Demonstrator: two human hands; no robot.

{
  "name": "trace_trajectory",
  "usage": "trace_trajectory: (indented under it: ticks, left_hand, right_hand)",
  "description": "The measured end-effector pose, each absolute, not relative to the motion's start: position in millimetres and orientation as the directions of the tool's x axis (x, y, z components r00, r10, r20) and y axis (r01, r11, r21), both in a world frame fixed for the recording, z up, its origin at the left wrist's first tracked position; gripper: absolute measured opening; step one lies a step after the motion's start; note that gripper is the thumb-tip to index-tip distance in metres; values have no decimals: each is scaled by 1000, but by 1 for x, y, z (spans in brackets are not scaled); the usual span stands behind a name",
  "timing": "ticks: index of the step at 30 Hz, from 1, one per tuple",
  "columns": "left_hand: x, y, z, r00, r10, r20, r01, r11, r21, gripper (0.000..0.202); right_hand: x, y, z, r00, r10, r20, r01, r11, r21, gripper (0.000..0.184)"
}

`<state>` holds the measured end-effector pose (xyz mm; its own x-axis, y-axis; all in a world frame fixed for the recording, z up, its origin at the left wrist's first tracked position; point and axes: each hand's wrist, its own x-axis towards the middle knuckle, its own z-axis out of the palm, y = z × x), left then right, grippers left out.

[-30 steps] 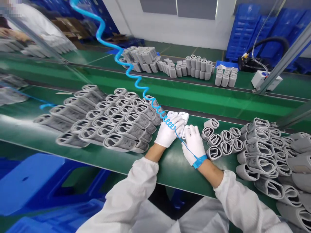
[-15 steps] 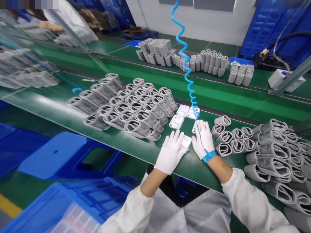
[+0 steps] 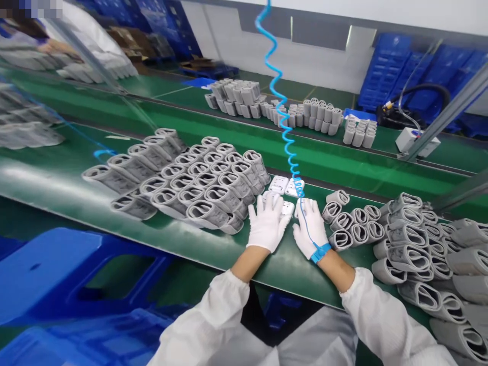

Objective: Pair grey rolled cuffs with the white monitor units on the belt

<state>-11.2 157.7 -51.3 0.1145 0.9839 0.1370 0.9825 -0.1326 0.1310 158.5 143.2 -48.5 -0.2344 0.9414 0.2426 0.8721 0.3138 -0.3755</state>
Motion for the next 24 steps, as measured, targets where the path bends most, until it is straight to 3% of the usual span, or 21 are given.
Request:
trace_trajectory:
  ticks: [10, 16, 21, 24]
  left_hand:
    - [-11, 173, -64, 150, 969, 196, 967, -185, 174, 86]
    - [-16, 178, -73, 237, 942, 236, 947, -278, 160, 70]
    - [-18, 187, -83, 312, 913, 261, 923, -357, 145, 84]
    - [-19, 186, -83, 296, 915, 272, 915, -354, 193, 84]
  right_hand:
    - [157, 141, -43, -237, 948, 214, 886, 302, -352, 68]
    - [156, 142, -47, -215, 951, 222, 864, 291, -410, 69]
    - [154, 144, -51, -182, 951, 250, 860, 277, -427, 64]
    - [154, 142, -51, -174, 953, 247, 854, 271, -444, 65]
